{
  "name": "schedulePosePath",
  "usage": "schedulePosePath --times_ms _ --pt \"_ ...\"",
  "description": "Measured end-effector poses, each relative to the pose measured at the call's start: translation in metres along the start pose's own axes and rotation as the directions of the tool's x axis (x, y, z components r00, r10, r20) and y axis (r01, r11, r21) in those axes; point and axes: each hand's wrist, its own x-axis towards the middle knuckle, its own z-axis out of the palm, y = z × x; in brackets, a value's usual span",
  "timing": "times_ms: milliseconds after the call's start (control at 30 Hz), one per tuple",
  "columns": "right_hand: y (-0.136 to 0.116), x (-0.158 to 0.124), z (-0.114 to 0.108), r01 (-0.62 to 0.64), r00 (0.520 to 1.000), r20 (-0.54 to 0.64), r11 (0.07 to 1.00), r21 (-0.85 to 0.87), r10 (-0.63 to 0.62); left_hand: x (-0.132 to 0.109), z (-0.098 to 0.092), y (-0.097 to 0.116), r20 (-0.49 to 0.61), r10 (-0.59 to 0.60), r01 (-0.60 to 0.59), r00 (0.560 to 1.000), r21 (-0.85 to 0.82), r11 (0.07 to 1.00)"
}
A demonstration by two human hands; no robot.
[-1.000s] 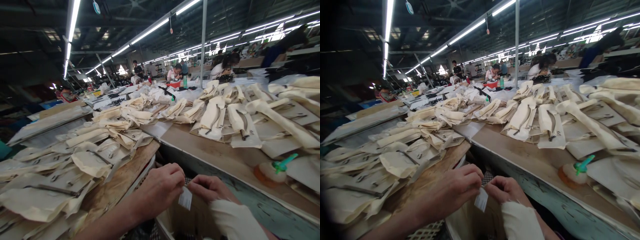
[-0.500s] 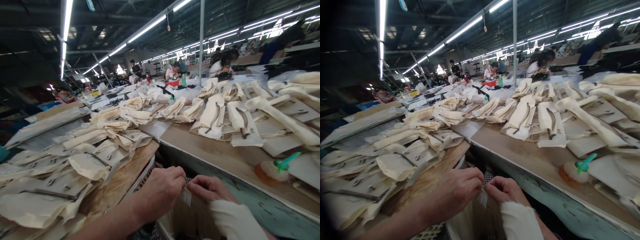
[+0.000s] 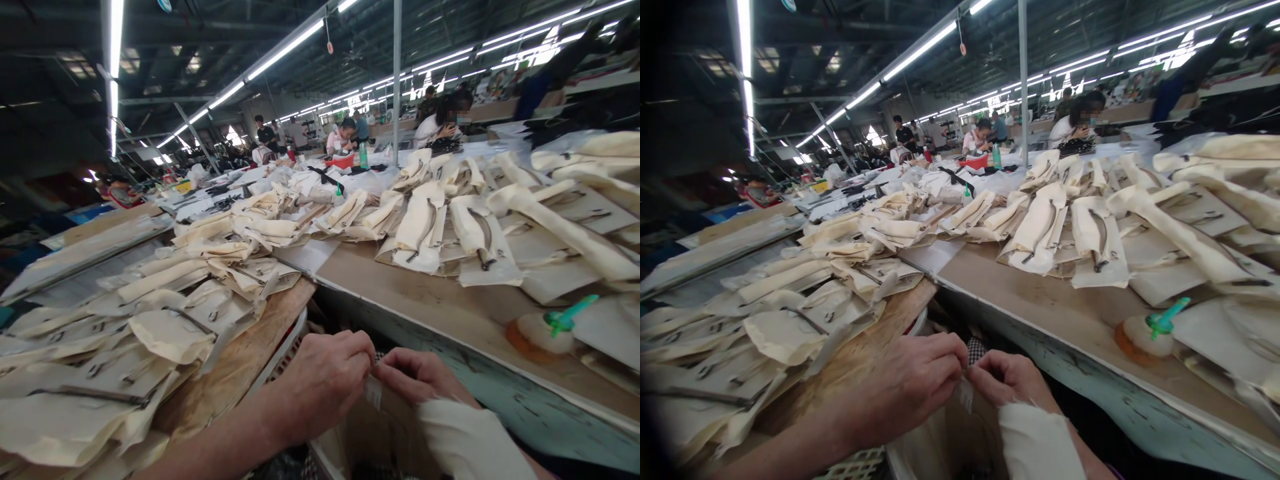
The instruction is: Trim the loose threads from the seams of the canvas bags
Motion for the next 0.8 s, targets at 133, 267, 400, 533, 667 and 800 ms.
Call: schedulePosePath --times_ms 133,267,400,533,667,800 --pt "0.001 0.001 0.001 -0.004 1.000 -0.003 1.000 -0.007 0.004 0.003 0.002 0.001 0.015 -0.019 0.019 1.000 -0.013 1.000" --pt "0.000 0.001 0.000 -0.009 1.000 -0.008 1.000 -0.013 0.008 0.006 0.005 0.001 0.051 -0.030 0.031 0.998 -0.011 0.999" --pt "0.000 0.000 0.000 -0.009 1.000 -0.001 1.000 -0.028 0.009 0.008 0.008 -0.001 0.074 -0.045 0.047 0.996 -0.017 0.999" --pt "0.003 0.001 0.000 -0.012 1.000 -0.004 0.998 -0.057 0.012 0.009 0.010 -0.001 0.065 -0.051 0.055 0.997 -0.054 0.997" --pt "0.003 -0.001 0.001 -0.005 1.000 -0.007 0.996 -0.089 0.004 0.008 0.012 0.000 0.031 -0.046 0.050 0.998 -0.127 0.991" --pt "0.003 -0.003 0.000 0.017 1.000 -0.023 0.993 -0.113 -0.020 0.006 0.014 0.000 -0.023 -0.018 0.013 1.000 -0.204 0.979"
